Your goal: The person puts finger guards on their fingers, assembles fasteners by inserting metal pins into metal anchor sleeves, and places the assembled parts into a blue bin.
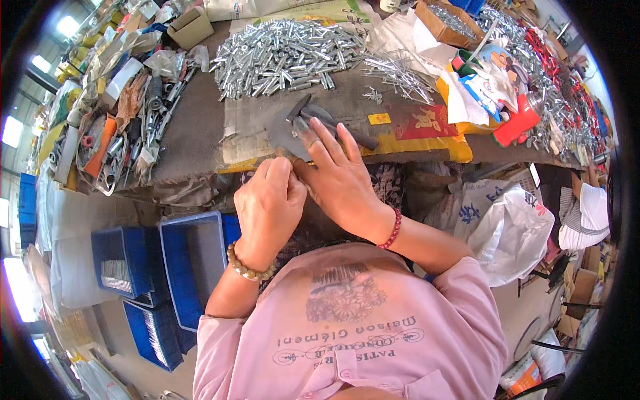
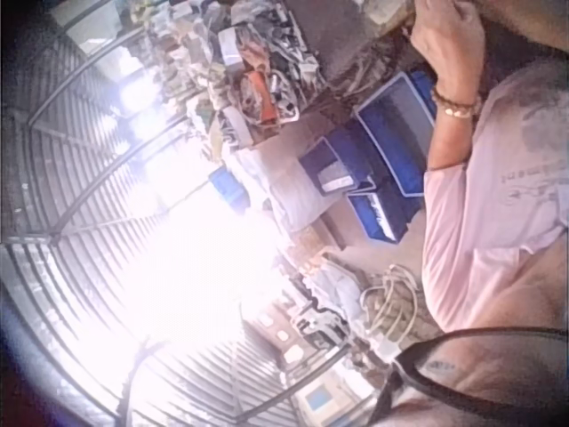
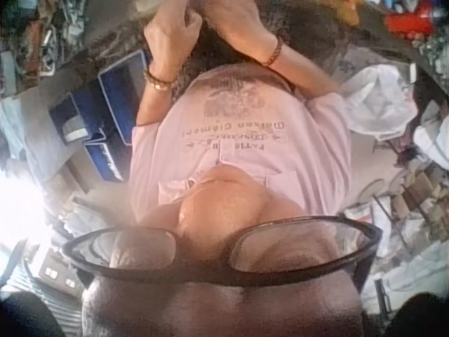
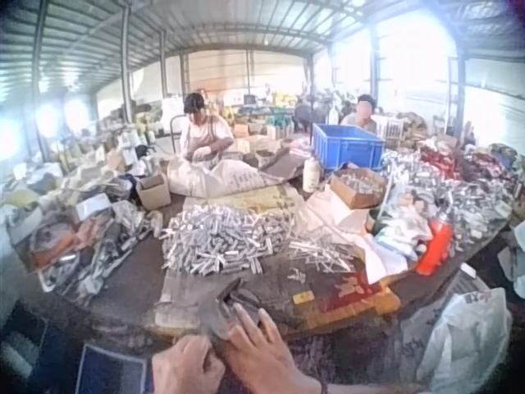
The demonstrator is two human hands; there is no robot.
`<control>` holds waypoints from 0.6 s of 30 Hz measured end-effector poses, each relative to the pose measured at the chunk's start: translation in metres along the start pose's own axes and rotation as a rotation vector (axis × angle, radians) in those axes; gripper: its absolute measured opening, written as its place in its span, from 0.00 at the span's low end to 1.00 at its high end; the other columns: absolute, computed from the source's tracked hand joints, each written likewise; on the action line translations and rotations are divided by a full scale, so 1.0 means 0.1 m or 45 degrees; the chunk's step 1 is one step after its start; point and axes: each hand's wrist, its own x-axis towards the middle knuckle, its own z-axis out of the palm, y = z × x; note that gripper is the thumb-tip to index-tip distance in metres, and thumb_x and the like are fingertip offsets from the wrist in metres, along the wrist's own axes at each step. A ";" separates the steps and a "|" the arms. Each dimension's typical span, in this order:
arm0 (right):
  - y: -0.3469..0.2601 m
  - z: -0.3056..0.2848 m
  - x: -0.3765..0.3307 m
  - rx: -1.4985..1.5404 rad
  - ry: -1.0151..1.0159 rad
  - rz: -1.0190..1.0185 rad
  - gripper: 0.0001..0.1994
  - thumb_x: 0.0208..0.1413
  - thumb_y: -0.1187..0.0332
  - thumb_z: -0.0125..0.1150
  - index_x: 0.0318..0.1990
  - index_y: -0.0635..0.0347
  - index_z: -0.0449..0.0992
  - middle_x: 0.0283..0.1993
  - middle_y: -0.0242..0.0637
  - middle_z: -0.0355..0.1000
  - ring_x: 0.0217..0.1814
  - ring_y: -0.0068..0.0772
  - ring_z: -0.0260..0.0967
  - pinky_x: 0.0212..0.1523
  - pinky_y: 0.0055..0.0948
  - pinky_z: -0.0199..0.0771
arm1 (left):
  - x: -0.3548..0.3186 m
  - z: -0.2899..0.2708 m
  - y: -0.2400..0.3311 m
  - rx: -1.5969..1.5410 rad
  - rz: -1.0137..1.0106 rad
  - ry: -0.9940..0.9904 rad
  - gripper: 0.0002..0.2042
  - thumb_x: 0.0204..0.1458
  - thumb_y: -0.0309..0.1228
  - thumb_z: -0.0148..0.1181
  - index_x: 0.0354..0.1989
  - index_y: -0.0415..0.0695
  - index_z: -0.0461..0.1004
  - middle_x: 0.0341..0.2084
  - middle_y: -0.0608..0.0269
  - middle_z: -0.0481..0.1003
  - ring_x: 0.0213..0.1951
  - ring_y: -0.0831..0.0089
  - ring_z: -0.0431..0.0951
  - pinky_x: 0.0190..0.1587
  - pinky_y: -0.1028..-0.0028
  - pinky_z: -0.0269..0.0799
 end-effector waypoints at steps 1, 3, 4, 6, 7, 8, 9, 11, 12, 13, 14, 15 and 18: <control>0.00 -0.02 0.01 0.003 0.001 -0.009 0.20 0.55 0.67 0.62 0.57 0.51 0.80 0.73 0.44 0.62 0.81 0.52 0.52 0.80 0.61 0.44 | -0.03 0.00 -0.03 0.004 -0.004 0.006 0.05 0.50 0.18 0.62 0.32 0.39 0.71 0.25 0.49 0.72 0.26 0.48 0.75 0.31 0.57 0.72; 0.02 -0.11 0.03 0.302 0.010 0.071 0.32 0.53 0.69 0.68 0.68 0.47 0.72 0.72 0.46 0.62 0.78 0.56 0.56 0.77 0.54 0.54 | -0.08 -0.01 -0.12 -0.332 0.019 0.020 0.04 0.56 0.21 0.63 0.37 0.40 0.75 0.27 0.56 0.77 0.23 0.59 0.76 0.27 0.62 0.73; 0.04 -0.14 0.04 0.306 0.007 0.057 0.32 0.53 0.69 0.68 0.68 0.47 0.72 0.72 0.46 0.62 0.78 0.56 0.56 0.77 0.54 0.54 | -0.11 -0.01 -0.18 -0.533 -0.120 0.030 0.02 0.60 0.23 0.62 0.39 0.40 0.76 0.25 0.62 0.75 0.23 0.69 0.73 0.26 0.69 0.70; 0.04 -0.21 0.05 0.936 -0.124 0.278 0.41 0.51 0.72 0.71 0.74 0.45 0.64 0.67 0.49 0.65 0.69 0.59 0.64 0.68 0.46 0.69 | -0.14 -0.08 -0.25 -0.985 -0.625 0.030 0.08 0.69 0.30 0.56 0.46 0.39 0.77 0.25 0.73 0.72 0.23 0.86 0.68 0.23 0.83 0.62; 0.04 -0.23 0.05 0.941 -0.129 0.271 0.41 0.51 0.72 0.71 0.74 0.45 0.64 0.67 0.49 0.65 0.69 0.59 0.64 0.68 0.46 0.69 | -0.07 -0.12 -0.21 -1.264 -0.644 0.091 0.13 0.73 0.37 0.52 0.50 0.40 0.77 0.25 0.71 0.73 0.21 0.87 0.66 0.22 0.85 0.59; 0.01 -0.23 0.05 0.952 -0.168 0.229 0.40 0.52 0.72 0.69 0.74 0.46 0.63 0.62 0.49 0.68 0.62 0.59 0.69 0.59 0.46 0.74 | 0.00 -0.18 -0.14 -1.377 -0.724 0.037 0.16 0.74 0.40 0.49 0.50 0.40 0.77 0.24 0.72 0.73 0.20 0.87 0.65 0.21 0.85 0.58; -0.01 -0.22 0.04 0.963 -0.205 0.188 0.39 0.53 0.73 0.68 0.74 0.47 0.63 0.57 0.49 0.71 0.55 0.59 0.73 0.51 0.45 0.79 | 0.03 -0.21 -0.11 -1.490 -0.801 -0.019 0.18 0.75 0.43 0.47 0.50 0.40 0.77 0.24 0.72 0.73 0.19 0.88 0.64 0.20 0.84 0.57; -0.03 -0.14 -0.01 0.941 -0.208 0.130 0.38 0.53 0.74 0.67 0.74 0.47 0.63 0.52 0.48 0.73 0.50 0.58 0.76 0.47 0.47 0.79 | 0.05 -0.22 -0.15 -1.515 -0.854 -0.184 0.20 0.75 0.44 0.46 0.50 0.40 0.77 0.22 0.72 0.73 0.18 0.88 0.63 0.20 0.85 0.56; -0.04 -0.11 -0.03 0.912 -0.207 0.082 0.37 0.53 0.74 0.67 0.73 0.48 0.64 0.48 0.46 0.76 0.45 0.57 0.78 0.42 0.49 0.80 | 0.07 -0.21 -0.16 -1.540 -0.901 -0.361 0.21 0.75 0.46 0.45 0.49 0.40 0.77 0.21 0.72 0.72 0.17 0.88 0.62 0.19 0.85 0.55; -0.04 -0.09 -0.04 0.904 -0.200 0.089 0.37 0.53 0.74 0.67 0.73 0.48 0.64 0.48 0.46 0.76 0.45 0.57 0.78 0.42 0.49 0.80 | 0.08 -0.17 -0.17 -1.543 -0.892 -0.372 0.21 0.75 0.46 0.45 0.49 0.40 0.77 0.21 0.72 0.72 0.17 0.88 0.62 0.19 0.85 0.55; -0.05 -0.08 -0.04 0.920 -0.191 0.088 0.36 0.53 0.74 0.66 0.73 0.48 0.64 0.45 0.46 0.77 0.43 0.57 0.78 0.40 0.49 0.79 | 0.06 -0.14 -0.17 -1.499 -0.853 -0.329 0.21 0.74 0.47 0.46 0.48 0.40 0.77 0.20 0.73 0.72 0.17 0.88 0.62 0.18 0.84 0.54; -0.06 -0.08 -0.04 0.934 -0.180 0.090 0.36 0.53 0.75 0.65 0.72 0.48 0.65 0.42 0.45 0.78 0.41 0.56 0.79 0.38 0.49 0.79 | 0.03 -0.09 -0.16 -1.457 -0.812 -0.289 0.21 0.74 0.48 0.47 0.48 0.40 0.77 0.19 0.73 0.71 0.16 0.89 0.62 0.18 0.84 0.53; -0.08 -0.17 -0.03 1.039 -0.158 0.088 0.30 0.51 0.76 0.66 0.65 0.51 0.71 0.42 0.42 0.78 0.40 0.56 0.78 0.38 0.48 0.79 | -0.03 -0.03 -0.14 -1.647 -0.766 -0.296 0.22 0.73 0.49 0.49 0.45 0.40 0.76 0.19 0.72 0.71 0.16 0.87 0.61 0.17 0.83 0.52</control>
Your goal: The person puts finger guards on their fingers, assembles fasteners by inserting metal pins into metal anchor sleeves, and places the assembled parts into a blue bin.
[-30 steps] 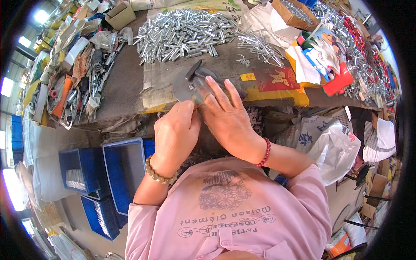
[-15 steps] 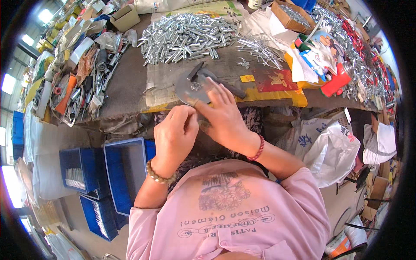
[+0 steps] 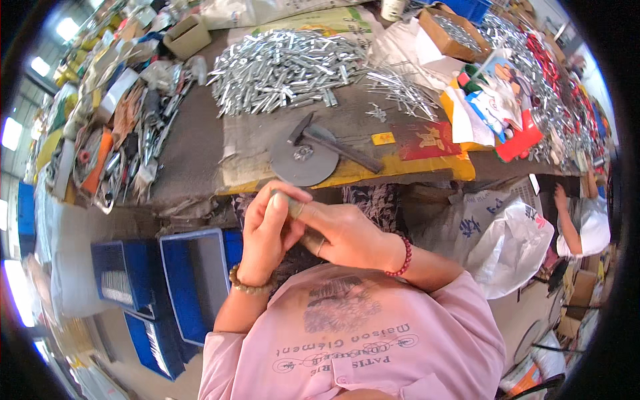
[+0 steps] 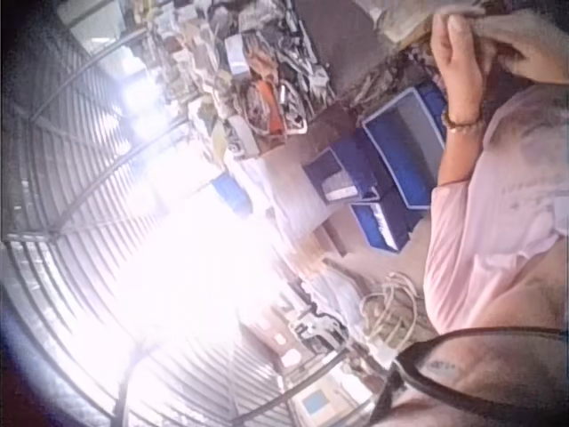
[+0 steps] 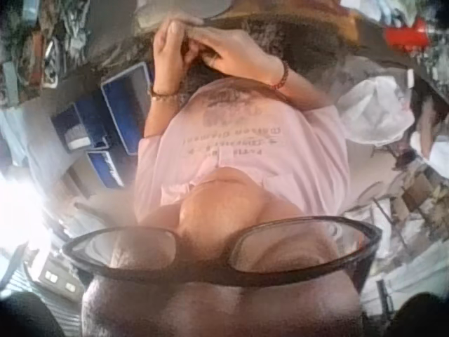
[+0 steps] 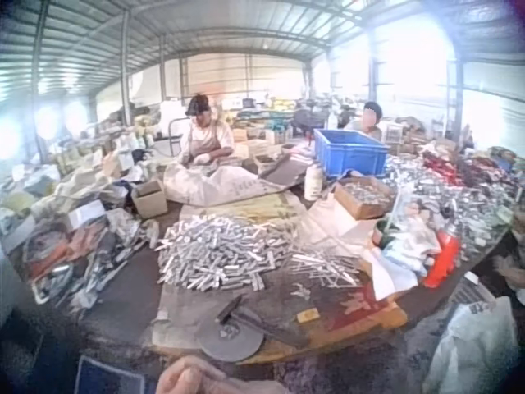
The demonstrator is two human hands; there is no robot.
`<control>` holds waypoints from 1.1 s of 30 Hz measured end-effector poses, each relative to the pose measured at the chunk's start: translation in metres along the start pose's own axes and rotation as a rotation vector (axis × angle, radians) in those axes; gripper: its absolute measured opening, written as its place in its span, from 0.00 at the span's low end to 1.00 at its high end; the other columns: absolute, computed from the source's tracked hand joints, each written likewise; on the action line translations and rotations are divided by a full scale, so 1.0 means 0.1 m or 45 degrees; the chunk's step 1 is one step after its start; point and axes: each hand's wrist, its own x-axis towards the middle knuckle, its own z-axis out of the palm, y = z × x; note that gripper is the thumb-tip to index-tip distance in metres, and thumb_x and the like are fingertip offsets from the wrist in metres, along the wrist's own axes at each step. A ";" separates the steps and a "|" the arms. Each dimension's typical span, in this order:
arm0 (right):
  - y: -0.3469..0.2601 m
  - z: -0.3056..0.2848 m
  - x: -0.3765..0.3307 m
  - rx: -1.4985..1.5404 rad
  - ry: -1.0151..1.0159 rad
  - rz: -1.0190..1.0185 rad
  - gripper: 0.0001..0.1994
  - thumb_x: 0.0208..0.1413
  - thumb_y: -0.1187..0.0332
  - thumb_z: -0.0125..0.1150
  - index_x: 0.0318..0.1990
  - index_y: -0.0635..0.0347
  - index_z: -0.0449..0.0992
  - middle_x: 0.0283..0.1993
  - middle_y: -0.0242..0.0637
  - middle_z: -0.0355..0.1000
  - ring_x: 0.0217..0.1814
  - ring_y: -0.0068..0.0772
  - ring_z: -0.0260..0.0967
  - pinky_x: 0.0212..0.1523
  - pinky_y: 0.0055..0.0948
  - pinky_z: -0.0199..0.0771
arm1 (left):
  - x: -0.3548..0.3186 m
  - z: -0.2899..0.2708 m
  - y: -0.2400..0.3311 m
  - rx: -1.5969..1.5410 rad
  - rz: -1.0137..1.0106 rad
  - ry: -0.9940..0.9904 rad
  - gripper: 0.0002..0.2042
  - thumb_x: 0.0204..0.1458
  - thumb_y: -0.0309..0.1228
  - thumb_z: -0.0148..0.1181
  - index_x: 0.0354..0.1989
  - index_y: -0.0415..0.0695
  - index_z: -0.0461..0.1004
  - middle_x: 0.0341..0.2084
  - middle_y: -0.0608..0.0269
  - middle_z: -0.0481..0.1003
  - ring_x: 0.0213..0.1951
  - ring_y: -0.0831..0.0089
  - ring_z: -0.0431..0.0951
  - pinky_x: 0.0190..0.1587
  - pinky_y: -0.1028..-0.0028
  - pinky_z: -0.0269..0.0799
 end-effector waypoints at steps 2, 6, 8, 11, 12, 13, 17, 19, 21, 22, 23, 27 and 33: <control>-0.01 -0.03 -0.02 -0.011 0.009 0.031 0.29 0.51 0.76 0.66 0.63 0.52 0.72 0.43 0.41 0.78 0.40 0.56 0.78 0.38 0.47 0.80 | 0.00 0.00 -0.03 -0.170 0.019 -0.105 0.21 0.69 0.50 0.57 0.47 0.40 0.76 0.20 0.72 0.72 0.16 0.88 0.61 0.18 0.84 0.52; 0.11 -0.08 -0.03 -0.085 -0.011 0.048 0.31 0.47 0.78 0.67 0.63 0.52 0.72 0.47 0.41 0.77 0.42 0.53 0.78 0.38 0.46 0.80 | 0.09 0.03 -0.11 -0.128 -0.014 -0.114 0.18 0.67 0.45 0.63 0.47 0.40 0.76 0.21 0.71 0.73 0.18 0.88 0.65 0.18 0.84 0.55; 0.16 -0.09 -0.01 -0.053 -0.007 0.049 0.33 0.45 0.79 0.66 0.63 0.52 0.72 0.50 0.41 0.76 0.44 0.52 0.78 0.39 0.46 0.80 | 0.16 0.03 -0.14 -0.097 -0.009 -0.071 0.17 0.66 0.44 0.64 0.46 0.40 0.77 0.22 0.71 0.74 0.19 0.87 0.67 0.19 0.84 0.56; 0.22 -0.12 -0.04 -0.056 0.060 -0.016 0.33 0.45 0.79 0.67 0.64 0.51 0.71 0.49 0.41 0.76 0.45 0.52 0.78 0.39 0.45 0.80 | 0.20 0.02 -0.16 -0.095 -0.058 -0.065 0.18 0.63 0.44 0.68 0.45 0.38 0.78 0.24 0.68 0.77 0.19 0.86 0.68 0.20 0.84 0.57; 0.23 -0.16 -0.05 -0.083 0.003 0.024 0.35 0.46 0.79 0.66 0.66 0.48 0.71 0.47 0.39 0.75 0.45 0.50 0.78 0.39 0.46 0.80 | 0.24 -0.02 -0.15 -0.077 -0.094 -0.150 0.22 0.62 0.46 0.69 0.50 0.37 0.77 0.25 0.67 0.77 0.20 0.86 0.68 0.20 0.84 0.58; 0.22 -0.22 -0.03 -0.090 0.008 0.036 0.35 0.46 0.79 0.66 0.66 0.48 0.71 0.47 0.39 0.75 0.45 0.50 0.78 0.39 0.46 0.80 | 0.27 -0.07 -0.15 -0.060 -0.125 -0.221 0.26 0.60 0.47 0.70 0.55 0.36 0.77 0.26 0.66 0.78 0.20 0.86 0.68 0.21 0.84 0.58; 0.26 -0.63 0.03 -0.244 0.108 0.035 0.17 0.52 0.72 0.66 0.51 0.48 0.79 0.41 0.37 0.74 0.41 0.47 0.78 0.38 0.43 0.80 | 0.36 -0.06 -0.12 -0.122 -0.184 -0.368 0.37 0.58 0.52 0.71 0.66 0.35 0.70 0.28 0.66 0.79 0.20 0.85 0.68 0.22 0.84 0.59; 0.42 -0.93 0.03 -0.486 0.284 0.203 0.08 0.52 0.68 0.69 0.41 0.50 0.82 0.37 0.37 0.74 0.41 0.44 0.78 0.37 0.41 0.80 | 0.41 -0.20 -0.09 0.055 -0.075 -0.238 0.41 0.60 0.53 0.68 0.73 0.36 0.64 0.30 0.65 0.80 0.21 0.86 0.67 0.23 0.84 0.60; 0.67 -1.29 -0.03 -0.809 0.407 0.331 0.10 0.50 0.70 0.71 0.40 0.53 0.82 0.37 0.38 0.74 0.41 0.44 0.78 0.39 0.41 0.79 | 0.45 -0.42 -0.06 0.130 -0.042 -0.176 0.32 0.66 0.48 0.63 0.70 0.38 0.68 0.30 0.66 0.80 0.22 0.87 0.67 0.23 0.85 0.59; 0.82 -1.42 -0.11 -0.903 0.450 0.436 0.09 0.50 0.71 0.71 0.40 0.54 0.83 0.38 0.38 0.74 0.41 0.45 0.78 0.40 0.42 0.79 | 0.50 -0.51 -0.05 0.216 -0.079 -0.127 0.27 0.68 0.44 0.60 0.68 0.39 0.70 0.31 0.66 0.81 0.22 0.87 0.67 0.24 0.85 0.59; 0.94 -1.50 -0.13 -1.052 0.500 0.487 0.08 0.50 0.71 0.71 0.39 0.53 0.83 0.39 0.39 0.74 0.42 0.46 0.79 0.41 0.43 0.79 | 0.54 -0.55 -0.04 0.304 -0.118 -0.069 0.22 0.70 0.40 0.57 0.67 0.41 0.73 0.31 0.66 0.81 0.22 0.87 0.67 0.24 0.85 0.60; 1.23 -1.74 -0.10 -1.298 0.401 0.627 0.05 0.50 0.74 0.68 0.34 0.58 0.80 0.40 0.41 0.73 0.42 0.52 0.77 0.43 0.49 0.78 | 0.76 -0.52 0.03 0.683 -0.111 0.004 0.15 0.71 0.32 0.54 0.61 0.43 0.78 0.28 0.69 0.79 0.22 0.89 0.66 0.25 0.85 0.59; 1.38 -1.85 -0.07 -1.351 0.187 0.569 0.06 0.47 0.76 0.68 0.32 0.62 0.76 0.41 0.45 0.72 0.45 0.53 0.77 0.44 0.47 0.79 | 1.33 -0.49 0.04 1.133 0.331 0.011 0.11 0.65 0.28 0.61 0.52 0.43 0.83 0.32 0.65 0.80 0.29 0.80 0.73 0.33 0.77 0.69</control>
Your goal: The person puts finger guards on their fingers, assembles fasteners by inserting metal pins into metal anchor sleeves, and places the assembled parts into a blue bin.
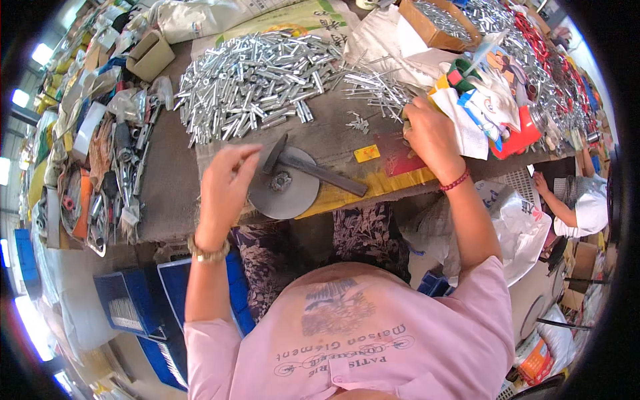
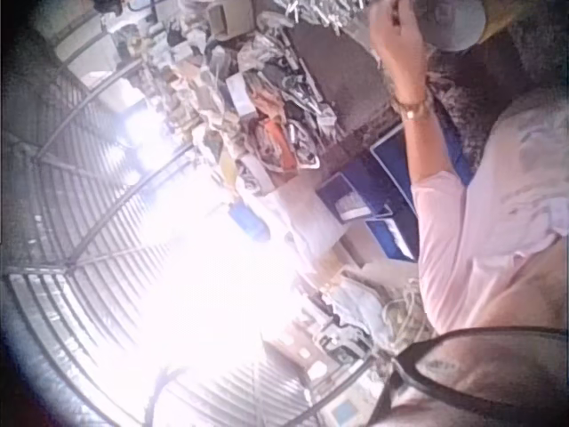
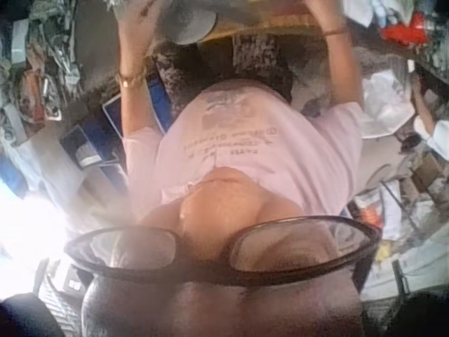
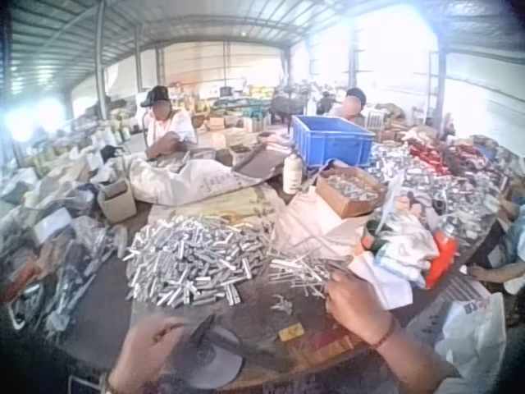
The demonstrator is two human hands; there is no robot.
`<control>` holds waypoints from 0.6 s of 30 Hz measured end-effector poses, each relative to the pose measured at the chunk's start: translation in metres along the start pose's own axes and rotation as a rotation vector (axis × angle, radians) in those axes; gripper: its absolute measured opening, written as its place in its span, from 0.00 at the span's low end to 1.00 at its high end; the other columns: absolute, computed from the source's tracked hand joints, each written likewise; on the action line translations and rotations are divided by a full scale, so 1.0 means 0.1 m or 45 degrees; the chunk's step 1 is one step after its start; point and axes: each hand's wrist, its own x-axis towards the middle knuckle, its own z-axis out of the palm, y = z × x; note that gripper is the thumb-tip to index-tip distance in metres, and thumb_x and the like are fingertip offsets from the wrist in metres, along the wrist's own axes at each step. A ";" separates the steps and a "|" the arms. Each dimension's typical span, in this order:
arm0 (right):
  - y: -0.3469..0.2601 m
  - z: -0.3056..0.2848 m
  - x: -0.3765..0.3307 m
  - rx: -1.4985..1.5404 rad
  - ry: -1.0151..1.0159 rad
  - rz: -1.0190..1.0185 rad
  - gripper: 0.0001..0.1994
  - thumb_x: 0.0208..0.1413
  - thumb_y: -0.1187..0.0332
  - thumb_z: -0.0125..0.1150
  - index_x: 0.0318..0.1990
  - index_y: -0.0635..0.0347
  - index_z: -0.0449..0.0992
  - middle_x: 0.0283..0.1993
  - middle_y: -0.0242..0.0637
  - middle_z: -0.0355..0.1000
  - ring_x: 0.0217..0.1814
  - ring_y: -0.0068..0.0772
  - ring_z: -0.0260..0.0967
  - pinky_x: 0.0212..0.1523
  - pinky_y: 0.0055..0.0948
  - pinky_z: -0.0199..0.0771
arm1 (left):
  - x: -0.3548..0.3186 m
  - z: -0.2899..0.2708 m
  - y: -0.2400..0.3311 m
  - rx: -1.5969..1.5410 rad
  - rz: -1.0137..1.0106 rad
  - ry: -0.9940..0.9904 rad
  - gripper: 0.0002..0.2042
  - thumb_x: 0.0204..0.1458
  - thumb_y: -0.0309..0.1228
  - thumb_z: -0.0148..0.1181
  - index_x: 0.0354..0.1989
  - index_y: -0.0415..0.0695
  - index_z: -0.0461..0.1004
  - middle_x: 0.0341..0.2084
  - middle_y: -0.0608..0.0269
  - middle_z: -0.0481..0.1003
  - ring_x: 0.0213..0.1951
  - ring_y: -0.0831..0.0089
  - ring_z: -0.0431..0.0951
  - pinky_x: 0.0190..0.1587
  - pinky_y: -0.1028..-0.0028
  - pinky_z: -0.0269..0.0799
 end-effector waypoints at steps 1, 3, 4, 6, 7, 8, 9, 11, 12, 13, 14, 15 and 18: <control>0.05 -0.02 0.02 0.000 -0.014 -0.059 0.08 0.47 0.76 0.68 0.35 0.62 0.76 0.41 0.45 0.74 0.45 0.54 0.77 0.45 0.48 0.79 | 0.13 0.01 -0.01 0.180 0.238 0.022 0.10 0.63 0.28 0.62 0.51 0.42 0.83 0.34 0.64 0.80 0.32 0.77 0.76 0.36 0.75 0.71; 0.01 -0.10 0.03 -0.018 -0.050 -0.059 0.08 0.47 0.76 0.67 0.36 0.62 0.76 0.41 0.46 0.74 0.44 0.55 0.78 0.45 0.48 0.79 | 0.38 0.05 -0.08 0.257 0.257 0.017 0.11 0.62 0.29 0.63 0.51 0.43 0.83 0.36 0.62 0.80 0.34 0.71 0.77 0.39 0.71 0.72; -0.01 -0.15 0.03 -0.041 -0.080 -0.050 0.08 0.48 0.76 0.67 0.37 0.62 0.76 0.40 0.47 0.75 0.44 0.55 0.78 0.45 0.48 0.79 | 0.50 0.07 -0.11 0.332 0.287 0.007 0.11 0.61 0.29 0.63 0.50 0.44 0.83 0.38 0.59 0.79 0.36 0.65 0.79 0.41 0.68 0.74; -0.08 -0.25 0.00 -0.075 -0.153 -0.009 0.09 0.49 0.77 0.65 0.39 0.62 0.76 0.38 0.48 0.76 0.44 0.56 0.79 0.46 0.49 0.79 | 0.68 0.15 -0.06 0.457 0.317 -0.001 0.11 0.61 0.30 0.64 0.51 0.45 0.82 0.40 0.58 0.79 0.38 0.61 0.80 0.42 0.65 0.75; -0.11 -0.31 -0.04 -0.080 -0.180 0.002 0.08 0.50 0.76 0.64 0.39 0.62 0.76 0.37 0.48 0.76 0.44 0.56 0.79 0.45 0.51 0.78 | 0.77 0.20 -0.04 0.580 0.359 -0.013 0.12 0.60 0.31 0.64 0.51 0.46 0.82 0.41 0.58 0.79 0.40 0.57 0.81 0.43 0.63 0.76; -0.12 -0.34 -0.07 -0.086 -0.209 0.015 0.07 0.51 0.76 0.63 0.38 0.61 0.76 0.36 0.48 0.76 0.43 0.56 0.79 0.45 0.52 0.78 | 0.83 0.24 -0.06 0.574 0.363 -0.019 0.12 0.60 0.31 0.64 0.51 0.46 0.82 0.41 0.58 0.79 0.40 0.57 0.81 0.43 0.63 0.76; -0.13 -0.32 -0.09 -0.091 -0.214 0.025 0.07 0.51 0.76 0.63 0.38 0.61 0.76 0.36 0.48 0.76 0.43 0.56 0.79 0.45 0.52 0.78 | 0.87 0.29 -0.09 0.611 0.342 -0.054 0.13 0.60 0.32 0.64 0.52 0.47 0.81 0.42 0.57 0.80 0.42 0.55 0.82 0.45 0.61 0.76; -0.11 -0.32 -0.19 -0.024 -0.170 0.025 0.04 0.52 0.75 0.62 0.36 0.60 0.78 0.36 0.48 0.76 0.43 0.56 0.79 0.44 0.53 0.77 | 0.93 0.45 -0.15 0.612 0.341 -0.117 0.14 0.60 0.33 0.64 0.54 0.48 0.81 0.43 0.57 0.80 0.44 0.52 0.82 0.46 0.59 0.77; -0.13 -0.34 -0.20 -0.042 -0.182 0.048 0.04 0.52 0.75 0.62 0.36 0.60 0.78 0.36 0.48 0.76 0.43 0.56 0.79 0.44 0.53 0.77 | 0.95 0.44 -0.25 0.644 0.381 -0.083 0.15 0.60 0.33 0.64 0.55 0.49 0.80 0.44 0.57 0.80 0.46 0.52 0.82 0.47 0.60 0.77; -0.14 -0.34 -0.18 0.004 -0.152 0.027 0.03 0.52 0.74 0.61 0.34 0.60 0.78 0.36 0.48 0.76 0.43 0.56 0.79 0.43 0.52 0.77 | 0.97 0.46 -0.34 0.671 0.418 -0.054 0.17 0.59 0.33 0.64 0.57 0.49 0.79 0.44 0.57 0.80 0.47 0.52 0.82 0.47 0.60 0.77; -0.16 -0.36 -0.19 0.052 -0.121 0.012 0.02 0.53 0.74 0.61 0.33 0.60 0.78 0.36 0.48 0.76 0.43 0.56 0.78 0.42 0.52 0.76 | 0.98 0.43 -0.35 0.682 0.408 -0.062 0.19 0.59 0.33 0.65 0.59 0.50 0.77 0.44 0.57 0.80 0.44 0.54 0.82 0.48 0.62 0.78; -0.18 -0.41 -0.21 0.039 -0.149 0.032 0.04 0.53 0.73 0.62 0.35 0.58 0.80 0.36 0.45 0.77 0.43 0.54 0.78 0.43 0.50 0.77 | 0.95 0.43 -0.32 0.594 0.323 -0.068 0.18 0.60 0.32 0.65 0.59 0.49 0.77 0.43 0.59 0.80 0.42 0.59 0.83 0.46 0.65 0.78; -0.37 -0.50 -0.18 0.398 -0.030 0.008 0.05 0.53 0.73 0.64 0.38 0.57 0.81 0.36 0.41 0.76 0.40 0.50 0.78 0.41 0.45 0.77 | 0.82 0.24 -0.07 0.113 0.034 -0.107 0.16 0.61 0.30 0.65 0.57 0.48 0.78 0.42 0.63 0.81 0.38 0.69 0.83 0.40 0.71 0.79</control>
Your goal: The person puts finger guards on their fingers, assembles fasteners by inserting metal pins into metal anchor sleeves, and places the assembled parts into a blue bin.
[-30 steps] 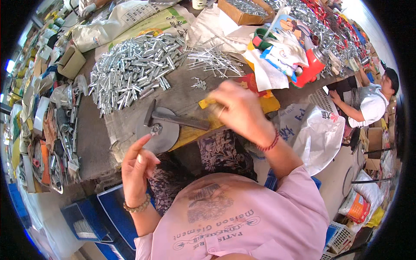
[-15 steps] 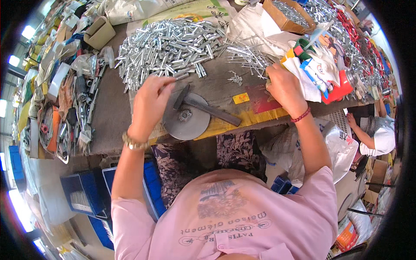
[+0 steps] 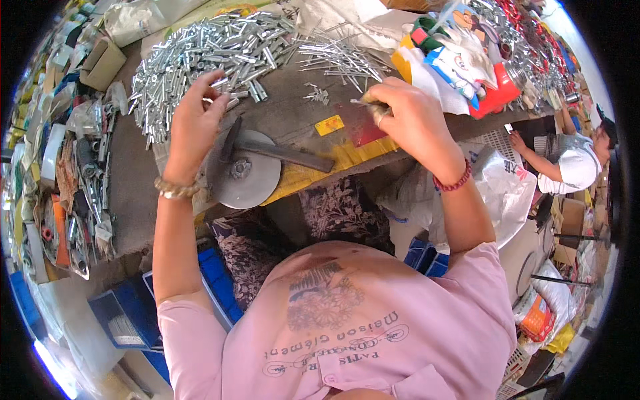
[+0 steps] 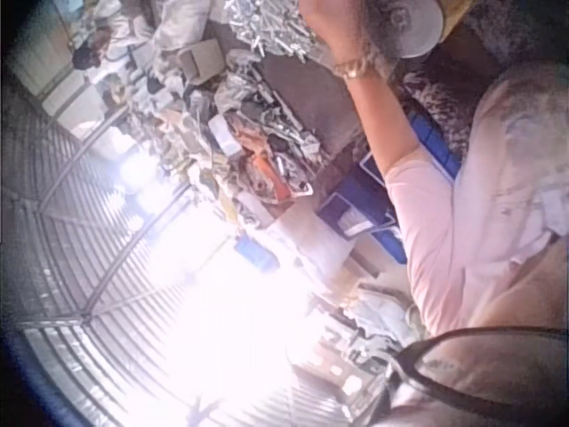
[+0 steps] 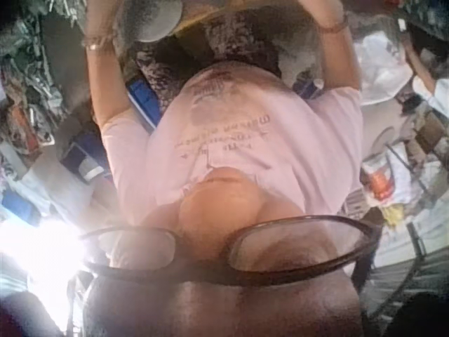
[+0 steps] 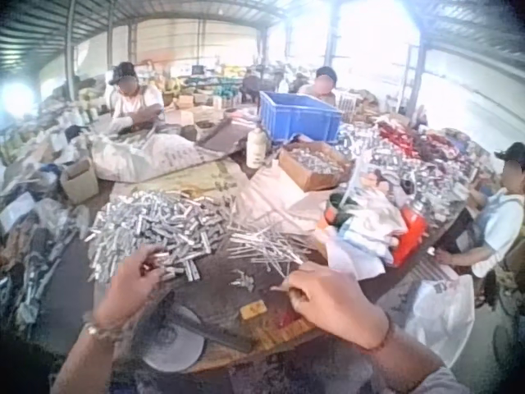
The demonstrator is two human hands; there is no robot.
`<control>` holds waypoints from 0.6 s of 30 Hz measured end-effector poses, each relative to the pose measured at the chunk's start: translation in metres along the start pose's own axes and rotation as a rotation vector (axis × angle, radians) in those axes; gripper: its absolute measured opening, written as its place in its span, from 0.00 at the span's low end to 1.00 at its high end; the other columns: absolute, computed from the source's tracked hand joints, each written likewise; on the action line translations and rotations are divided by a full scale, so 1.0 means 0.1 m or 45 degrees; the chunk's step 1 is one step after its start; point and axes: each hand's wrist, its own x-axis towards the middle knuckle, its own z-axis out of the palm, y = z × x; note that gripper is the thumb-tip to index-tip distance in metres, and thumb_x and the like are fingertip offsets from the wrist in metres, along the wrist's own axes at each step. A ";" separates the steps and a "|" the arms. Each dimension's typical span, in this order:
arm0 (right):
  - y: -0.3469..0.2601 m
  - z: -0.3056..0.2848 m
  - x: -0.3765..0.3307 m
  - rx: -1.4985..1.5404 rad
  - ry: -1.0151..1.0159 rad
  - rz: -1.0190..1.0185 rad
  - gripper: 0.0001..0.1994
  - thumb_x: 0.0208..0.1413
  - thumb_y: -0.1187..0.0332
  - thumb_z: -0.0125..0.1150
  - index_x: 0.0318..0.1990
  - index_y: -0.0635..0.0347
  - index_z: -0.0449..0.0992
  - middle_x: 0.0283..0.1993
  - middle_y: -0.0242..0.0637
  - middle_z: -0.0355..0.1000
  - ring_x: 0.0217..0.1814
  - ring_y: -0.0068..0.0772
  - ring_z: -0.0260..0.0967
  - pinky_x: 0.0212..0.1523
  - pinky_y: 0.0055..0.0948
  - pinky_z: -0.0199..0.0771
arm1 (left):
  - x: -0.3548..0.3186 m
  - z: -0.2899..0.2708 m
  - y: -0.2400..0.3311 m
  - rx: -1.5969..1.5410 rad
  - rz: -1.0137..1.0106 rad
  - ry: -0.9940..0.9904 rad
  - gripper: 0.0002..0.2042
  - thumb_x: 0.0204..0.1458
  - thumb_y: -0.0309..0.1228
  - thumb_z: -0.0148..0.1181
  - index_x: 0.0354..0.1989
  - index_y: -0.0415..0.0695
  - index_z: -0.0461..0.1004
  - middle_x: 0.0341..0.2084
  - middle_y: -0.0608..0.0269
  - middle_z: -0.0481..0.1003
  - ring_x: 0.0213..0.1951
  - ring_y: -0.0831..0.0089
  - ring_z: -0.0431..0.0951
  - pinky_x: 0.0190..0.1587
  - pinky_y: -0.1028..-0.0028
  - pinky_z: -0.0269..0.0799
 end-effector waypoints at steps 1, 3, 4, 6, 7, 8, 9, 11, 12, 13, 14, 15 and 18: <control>-0.09 0.05 0.01 0.175 -0.022 -0.027 0.06 0.53 0.73 0.65 0.38 0.56 0.82 0.36 0.40 0.76 0.39 0.49 0.78 0.40 0.43 0.77 | -0.07 -0.08 0.03 -0.413 -0.174 -0.016 0.14 0.62 0.28 0.65 0.56 0.47 0.79 0.42 0.65 0.82 0.37 0.74 0.83 0.36 0.74 0.78; -0.34 0.15 -0.02 0.385 -0.038 -0.160 0.06 0.51 0.75 0.68 0.37 0.57 0.81 0.36 0.39 0.75 0.37 0.46 0.77 0.35 0.39 0.76 | -0.32 -0.14 0.14 -0.589 -0.230 -0.025 0.13 0.62 0.28 0.64 0.55 0.45 0.79 0.41 0.66 0.82 0.36 0.78 0.81 0.34 0.78 0.76; -0.48 0.21 -0.04 0.443 -0.062 -0.234 0.06 0.51 0.75 0.68 0.37 0.56 0.81 0.35 0.39 0.74 0.36 0.46 0.77 0.34 0.39 0.76 | -0.50 -0.17 0.21 -0.777 -0.269 -0.037 0.12 0.63 0.27 0.63 0.54 0.43 0.79 0.39 0.67 0.82 0.35 0.82 0.79 0.32 0.81 0.73; -0.70 0.44 -0.10 0.512 -0.081 -0.283 0.06 0.50 0.74 0.70 0.36 0.55 0.81 0.34 0.39 0.71 0.35 0.46 0.76 0.34 0.40 0.76 | -0.88 -0.11 0.17 -0.846 -0.331 -0.036 0.10 0.61 0.25 0.65 0.50 0.42 0.79 0.37 0.66 0.83 0.34 0.82 0.79 0.31 0.81 0.73; -0.77 0.56 -0.13 0.469 -0.092 -0.304 0.06 0.50 0.75 0.69 0.35 0.55 0.81 0.35 0.38 0.70 0.37 0.44 0.77 0.35 0.41 0.77 | -1.03 -0.05 0.18 -0.866 -0.394 -0.007 0.09 0.60 0.24 0.66 0.48 0.43 0.79 0.37 0.67 0.83 0.33 0.82 0.79 0.32 0.81 0.73; -0.82 0.65 -0.13 0.490 -0.105 -0.324 0.06 0.50 0.75 0.69 0.35 0.55 0.81 0.35 0.38 0.70 0.37 0.44 0.77 0.35 0.41 0.77 | -1.18 0.00 0.15 -0.792 -0.439 0.013 0.10 0.58 0.22 0.67 0.48 0.43 0.79 0.38 0.67 0.83 0.33 0.84 0.78 0.34 0.82 0.72; -0.87 0.72 -0.13 0.444 -0.087 -0.352 0.06 0.50 0.76 0.69 0.36 0.56 0.80 0.35 0.38 0.70 0.36 0.44 0.77 0.34 0.40 0.77 | -1.30 0.07 0.10 -0.775 -0.384 0.047 0.10 0.58 0.21 0.68 0.47 0.42 0.80 0.38 0.67 0.83 0.33 0.84 0.77 0.34 0.82 0.71; -0.92 0.80 -0.11 0.322 -0.065 -0.429 0.06 0.50 0.76 0.69 0.35 0.57 0.79 0.35 0.37 0.70 0.35 0.43 0.77 0.34 0.39 0.77 | -1.46 0.12 0.10 -0.753 -0.350 0.092 0.09 0.57 0.20 0.68 0.46 0.42 0.80 0.39 0.68 0.82 0.34 0.84 0.77 0.35 0.82 0.71; -0.94 0.82 -0.11 0.332 -0.075 -0.435 0.06 0.50 0.76 0.69 0.35 0.57 0.79 0.35 0.37 0.70 0.35 0.43 0.77 0.34 0.39 0.77 | -1.50 0.11 0.12 -0.494 -0.242 0.151 0.09 0.57 0.19 0.68 0.45 0.41 0.81 0.38 0.67 0.81 0.34 0.82 0.77 0.35 0.81 0.71; -0.95 0.83 -0.10 0.316 -0.094 -0.444 0.06 0.50 0.76 0.69 0.35 0.57 0.79 0.34 0.37 0.69 0.35 0.43 0.77 0.34 0.39 0.77 | -1.51 0.10 0.13 -0.239 -0.127 0.201 0.08 0.56 0.19 0.68 0.44 0.39 0.82 0.38 0.66 0.81 0.34 0.81 0.76 0.36 0.80 0.71; -0.96 0.84 -0.09 0.298 -0.112 -0.450 0.06 0.50 0.76 0.69 0.35 0.57 0.78 0.34 0.37 0.69 0.35 0.42 0.77 0.34 0.39 0.78 | -1.51 0.08 0.12 -0.242 -0.132 0.201 0.08 0.56 0.19 0.68 0.44 0.39 0.82 0.38 0.66 0.81 0.34 0.81 0.76 0.36 0.80 0.71; -0.98 0.85 -0.09 0.295 -0.116 -0.447 0.06 0.50 0.76 0.69 0.35 0.57 0.78 0.34 0.37 0.69 0.35 0.42 0.77 0.34 0.39 0.78 | -1.50 0.06 0.11 -0.115 -0.061 0.220 0.08 0.54 0.19 0.69 0.42 0.39 0.82 0.37 0.64 0.80 0.35 0.76 0.77 0.38 0.76 0.72; -1.02 0.89 -0.09 0.267 -0.095 -0.472 0.07 0.49 0.76 0.69 0.36 0.57 0.79 0.36 0.36 0.69 0.35 0.42 0.77 0.34 0.39 0.78 | -1.42 -0.02 0.18 0.130 0.094 0.226 0.08 0.51 0.19 0.71 0.40 0.39 0.84 0.35 0.60 0.78 0.37 0.68 0.78 0.41 0.71 0.73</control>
